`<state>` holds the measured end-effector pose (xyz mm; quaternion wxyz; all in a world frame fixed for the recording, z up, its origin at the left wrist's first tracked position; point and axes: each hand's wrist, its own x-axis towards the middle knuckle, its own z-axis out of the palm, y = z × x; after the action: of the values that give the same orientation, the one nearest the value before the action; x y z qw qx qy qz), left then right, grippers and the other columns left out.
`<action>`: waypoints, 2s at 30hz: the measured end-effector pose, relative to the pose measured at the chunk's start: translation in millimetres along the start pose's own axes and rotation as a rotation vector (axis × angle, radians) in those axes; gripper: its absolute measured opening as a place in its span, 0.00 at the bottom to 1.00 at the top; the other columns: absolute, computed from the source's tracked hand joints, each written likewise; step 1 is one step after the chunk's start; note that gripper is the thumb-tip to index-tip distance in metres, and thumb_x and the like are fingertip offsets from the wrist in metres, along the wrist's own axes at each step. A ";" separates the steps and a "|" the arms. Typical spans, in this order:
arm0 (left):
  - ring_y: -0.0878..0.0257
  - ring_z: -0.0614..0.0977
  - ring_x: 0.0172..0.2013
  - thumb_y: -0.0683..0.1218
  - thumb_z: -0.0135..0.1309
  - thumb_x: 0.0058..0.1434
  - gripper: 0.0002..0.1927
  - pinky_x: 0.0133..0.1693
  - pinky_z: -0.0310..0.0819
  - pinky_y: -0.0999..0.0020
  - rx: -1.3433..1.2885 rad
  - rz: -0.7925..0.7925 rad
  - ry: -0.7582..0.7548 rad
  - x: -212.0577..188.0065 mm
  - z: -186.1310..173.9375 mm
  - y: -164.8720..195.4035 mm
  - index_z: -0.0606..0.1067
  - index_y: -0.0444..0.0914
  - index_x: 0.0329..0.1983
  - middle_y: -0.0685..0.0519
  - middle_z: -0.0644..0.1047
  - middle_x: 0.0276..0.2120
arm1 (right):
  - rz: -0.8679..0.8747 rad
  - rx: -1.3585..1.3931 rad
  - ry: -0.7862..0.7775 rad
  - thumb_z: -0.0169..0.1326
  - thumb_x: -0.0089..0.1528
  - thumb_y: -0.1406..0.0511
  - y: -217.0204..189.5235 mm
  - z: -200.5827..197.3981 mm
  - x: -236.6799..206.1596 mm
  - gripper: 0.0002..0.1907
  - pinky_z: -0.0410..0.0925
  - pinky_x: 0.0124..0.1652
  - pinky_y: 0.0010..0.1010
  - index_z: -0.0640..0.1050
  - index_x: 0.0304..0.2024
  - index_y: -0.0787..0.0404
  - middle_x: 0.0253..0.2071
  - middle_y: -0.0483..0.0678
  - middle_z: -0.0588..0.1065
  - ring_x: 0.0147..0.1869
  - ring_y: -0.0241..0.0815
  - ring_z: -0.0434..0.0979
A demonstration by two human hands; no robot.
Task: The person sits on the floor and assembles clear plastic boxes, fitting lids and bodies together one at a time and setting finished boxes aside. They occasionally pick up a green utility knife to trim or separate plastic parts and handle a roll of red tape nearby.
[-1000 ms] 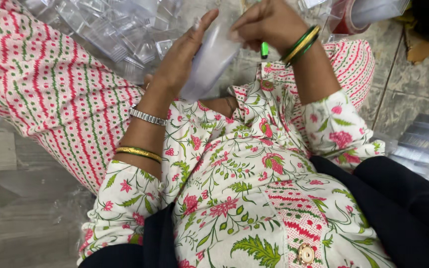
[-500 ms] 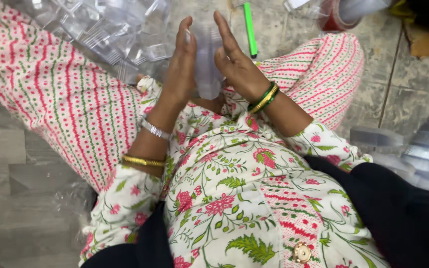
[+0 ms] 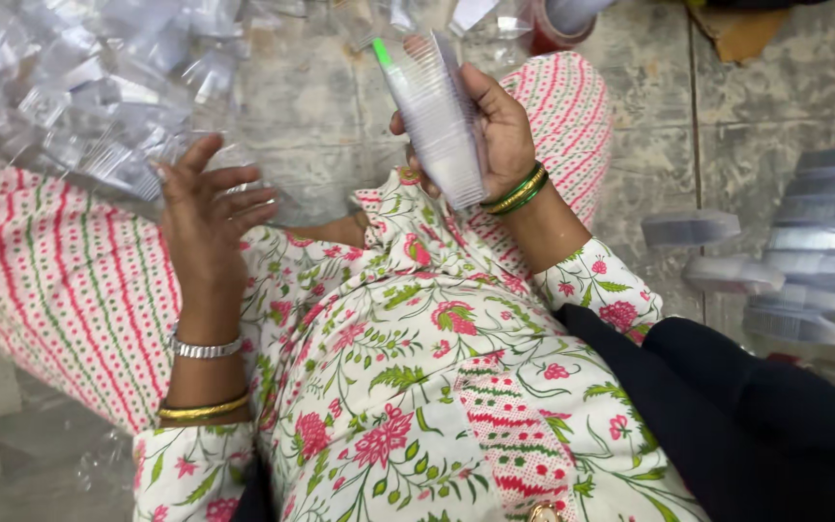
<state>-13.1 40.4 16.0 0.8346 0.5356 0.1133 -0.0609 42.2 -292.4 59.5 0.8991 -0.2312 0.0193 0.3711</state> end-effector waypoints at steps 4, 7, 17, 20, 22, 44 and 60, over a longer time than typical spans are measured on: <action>0.58 0.82 0.41 0.68 0.36 0.76 0.37 0.43 0.83 0.62 0.078 0.100 0.101 5.5 -19.7 -16.3 0.69 0.34 0.69 0.48 0.77 0.44 | -0.091 -0.009 0.024 0.36 0.71 0.44 -5.3 -3.4 -19.2 0.36 0.77 0.36 0.52 0.65 0.71 0.60 0.57 0.67 0.75 0.47 0.63 0.83; 0.60 0.80 0.44 0.58 0.42 0.79 0.25 0.44 0.79 0.64 0.146 0.276 0.301 12.1 -27.5 -28.7 0.72 0.32 0.63 0.48 0.77 0.49 | -0.237 -0.154 0.095 0.38 0.69 0.40 -27.3 -20.9 -46.3 0.41 0.77 0.36 0.46 0.68 0.68 0.66 0.50 0.64 0.77 0.42 0.57 0.83; 0.50 0.62 0.74 0.41 0.47 0.79 0.26 0.72 0.69 0.52 0.573 0.518 0.666 31.6 -60.1 -42.9 0.59 0.36 0.77 0.43 0.55 0.73 | 0.270 -2.142 1.166 0.60 0.60 0.46 -169.4 -153.3 -189.3 0.40 0.66 0.59 0.46 0.68 0.69 0.59 0.60 0.64 0.73 0.62 0.60 0.74; 0.47 0.47 0.79 0.42 0.44 0.81 0.31 0.79 0.52 0.50 0.490 0.535 0.580 39.6 -62.4 -52.5 0.46 0.35 0.80 0.40 0.41 0.77 | 1.318 -2.230 0.808 0.55 0.61 0.43 -151.4 -171.0 -203.3 0.34 0.65 0.64 0.47 0.79 0.61 0.56 0.64 0.57 0.75 0.67 0.58 0.74; 0.46 0.46 0.80 0.46 0.45 0.85 0.31 0.80 0.48 0.48 0.553 0.487 0.636 49.7 -66.1 -50.7 0.45 0.37 0.81 0.41 0.40 0.79 | 1.611 -2.087 0.781 0.59 0.58 0.46 -140.6 -176.0 -219.0 0.32 0.69 0.62 0.46 0.80 0.59 0.55 0.62 0.53 0.77 0.64 0.54 0.78; 0.45 0.52 0.74 0.66 0.40 0.70 0.38 0.64 0.56 0.43 0.323 0.052 0.227 106.6 29.8 -60.5 0.56 0.43 0.77 0.40 0.47 0.76 | -0.346 -2.265 -0.207 0.63 0.60 0.64 78.2 14.1 56.8 0.16 0.74 0.49 0.43 0.82 0.51 0.55 0.49 0.48 0.79 0.52 0.50 0.79; 0.48 0.61 0.72 0.61 0.53 0.73 0.41 0.70 0.55 0.54 0.461 -0.024 0.256 75.3 -15.6 -39.0 0.53 0.36 0.78 0.40 0.56 0.74 | -0.774 -2.124 0.298 0.58 0.58 0.75 -2.6 -63.8 106.7 0.18 0.72 0.56 0.42 0.81 0.51 0.57 0.50 0.51 0.80 0.55 0.53 0.79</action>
<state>49.2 39.8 -43.8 0.6689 0.7134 0.2072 -0.0266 130.0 -251.3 -18.4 0.2919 -0.9075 -0.2708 -0.1336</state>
